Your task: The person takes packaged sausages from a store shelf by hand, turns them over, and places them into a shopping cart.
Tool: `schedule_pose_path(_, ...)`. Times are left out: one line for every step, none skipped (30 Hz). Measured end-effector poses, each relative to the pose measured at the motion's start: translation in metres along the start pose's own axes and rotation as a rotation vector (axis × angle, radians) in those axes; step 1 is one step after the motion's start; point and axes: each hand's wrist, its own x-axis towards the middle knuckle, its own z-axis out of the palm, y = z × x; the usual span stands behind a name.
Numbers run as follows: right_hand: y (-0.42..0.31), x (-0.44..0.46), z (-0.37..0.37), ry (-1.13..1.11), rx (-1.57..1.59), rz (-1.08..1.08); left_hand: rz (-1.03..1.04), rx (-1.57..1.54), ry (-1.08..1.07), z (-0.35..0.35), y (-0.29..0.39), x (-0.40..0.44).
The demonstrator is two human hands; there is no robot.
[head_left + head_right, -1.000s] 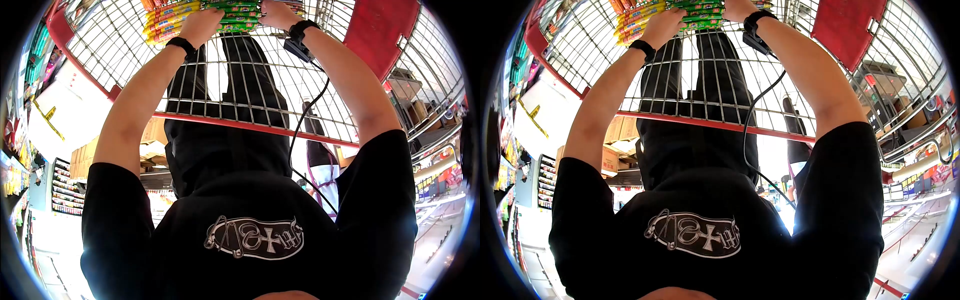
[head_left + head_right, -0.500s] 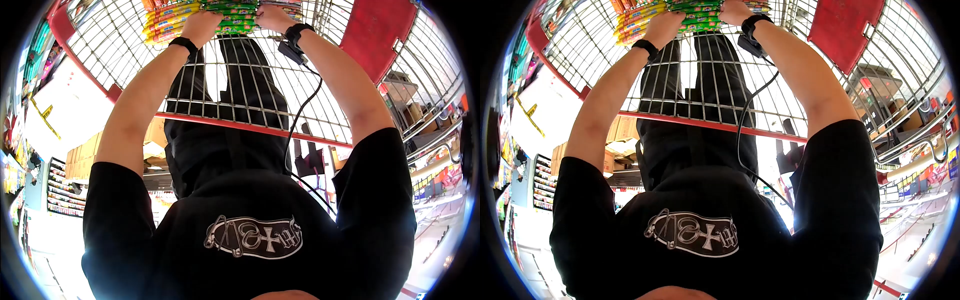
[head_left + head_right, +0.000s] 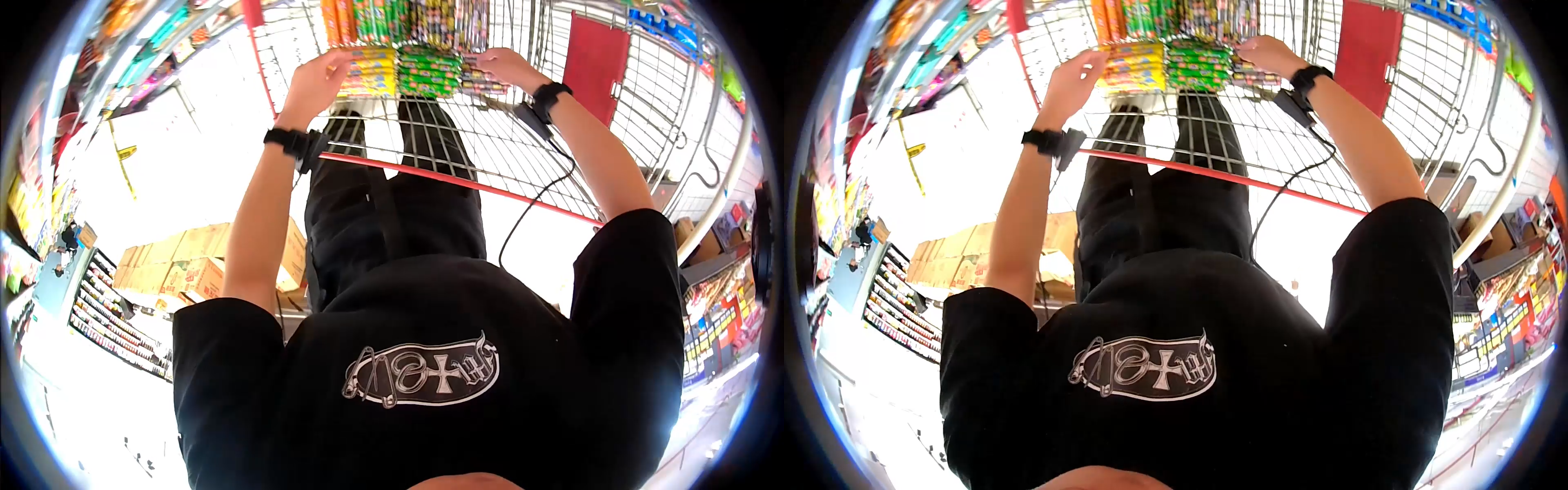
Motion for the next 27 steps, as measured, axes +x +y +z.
schedule_pose_path(-0.012,-0.005,-0.007,0.048,0.066,-0.012,-0.005,-0.028,0.041,-0.019,0.003,-0.016)
schedule_pose_path(-0.022,-0.013,-0.013,0.095,0.132,-0.025,-0.008,-0.056,0.081,-0.036,0.004,-0.034)
schedule_pose_path(-0.037,-0.027,-0.019,0.112,0.205,-0.015,-0.050,-0.151,0.111,-0.047,0.002,-0.052)
schedule_pose_path(-0.054,-0.040,-0.026,0.117,0.267,-0.074,-0.081,-0.240,0.148,-0.058,-0.001,-0.068)
schedule_pose_path(-0.069,-0.054,-0.030,0.185,0.283,-0.106,-0.042,-0.181,0.180,-0.068,-0.006,-0.081)
schedule_pose_path(-0.089,-0.074,-0.030,0.247,0.299,-0.128,0.036,-0.198,0.240,-0.073,-0.020,-0.095)
schedule_pose_path(-0.106,-0.090,-0.031,0.275,0.363,-0.171,0.025,-0.212,0.251,-0.083,-0.025,-0.109)
schedule_pose_path(-0.121,-0.100,-0.027,0.349,0.343,-0.196,0.014,-0.228,0.266,-0.092,-0.032,-0.122)
schedule_pose_path(-0.136,-0.110,-0.024,0.331,0.270,-0.320,0.037,-0.276,0.280,-0.098,-0.048,-0.136)
schedule_pose_path(-0.145,-0.116,-0.017,0.306,0.198,-0.440,0.048,-0.283,0.279,-0.107,-0.056,-0.152)
schedule_pose_path(-0.150,-0.114,-0.007,0.388,0.211,-0.538,0.052,-0.303,0.251,-0.113,-0.076,-0.166)
schedule_pose_path(-0.172,-0.126,0.014,0.388,0.197,-0.540,0.053,-0.326,0.223,-0.121,-0.095,-0.177)
schedule_pose_path(-0.204,-0.142,0.032,0.416,0.181,-0.523,0.061,-0.338,0.261,-0.132,-0.109,-0.191)
schedule_pose_path(-0.236,-0.152,0.045,0.450,0.161,-0.513,0.076,-0.351,0.304,-0.145,-0.126,-0.209)
schedule_pose_path(-0.250,-0.144,0.053,0.379,0.189,-0.609,0.058,-0.339,0.349,-0.160,-0.140,-0.225)
schedule_pose_path(-0.306,-0.170,0.081,0.446,0.044,-0.552,0.044,-0.334,0.404,-0.177,-0.151,-0.245)
schedule_pose_path(-0.336,-0.176,0.101,0.543,-0.035,-0.609,0.040,-0.332,0.454,-0.191,-0.164,-0.259)
schedule_pose_path(-0.361,-0.178,0.120,0.634,-0.113,-0.670,0.028,-0.332,0.508,-0.203,-0.178,-0.275)
schedule_pose_path(-0.385,-0.180,0.129,0.577,-0.056,-0.740,0.031,-0.311,0.538,-0.216,-0.186,-0.288)
schedule_pose_path(-0.405,-0.181,0.139,0.606,-0.116,-0.748,0.036,-0.323,0.584,-0.225,-0.198,-0.297)
schedule_pose_path(-0.433,-0.190,0.152,0.614,-0.130,-0.760,0.078,-0.296,0.648,-0.234,-0.213,-0.303)
schedule_pose_path(-0.458,-0.200,0.163,0.624,-0.133,-0.770,0.118,-0.259,0.707,-0.252,-0.216,-0.309)
schedule_pose_path(-0.472,-0.201,0.168,0.624,-0.084,-0.797,0.117,-0.278,0.752,-0.262,-0.216,-0.315)
schedule_pose_path(-0.485,-0.203,0.174,0.650,-0.064,-0.807,0.148,-0.285,0.781,-0.272,-0.218,-0.316)
schedule_pose_path(-0.501,-0.211,0.178,0.649,-0.054,-0.795,0.162,-0.303,0.809,-0.286,-0.212,-0.318)
schedule_pose_path(-0.511,-0.216,0.181,0.648,-0.044,-0.774,0.174,-0.326,0.826,-0.295,-0.207,-0.317)
schedule_pose_path(-0.518,-0.214,0.184,0.667,-0.057,-0.793,0.195,-0.331,0.840,-0.306,-0.204,-0.315)
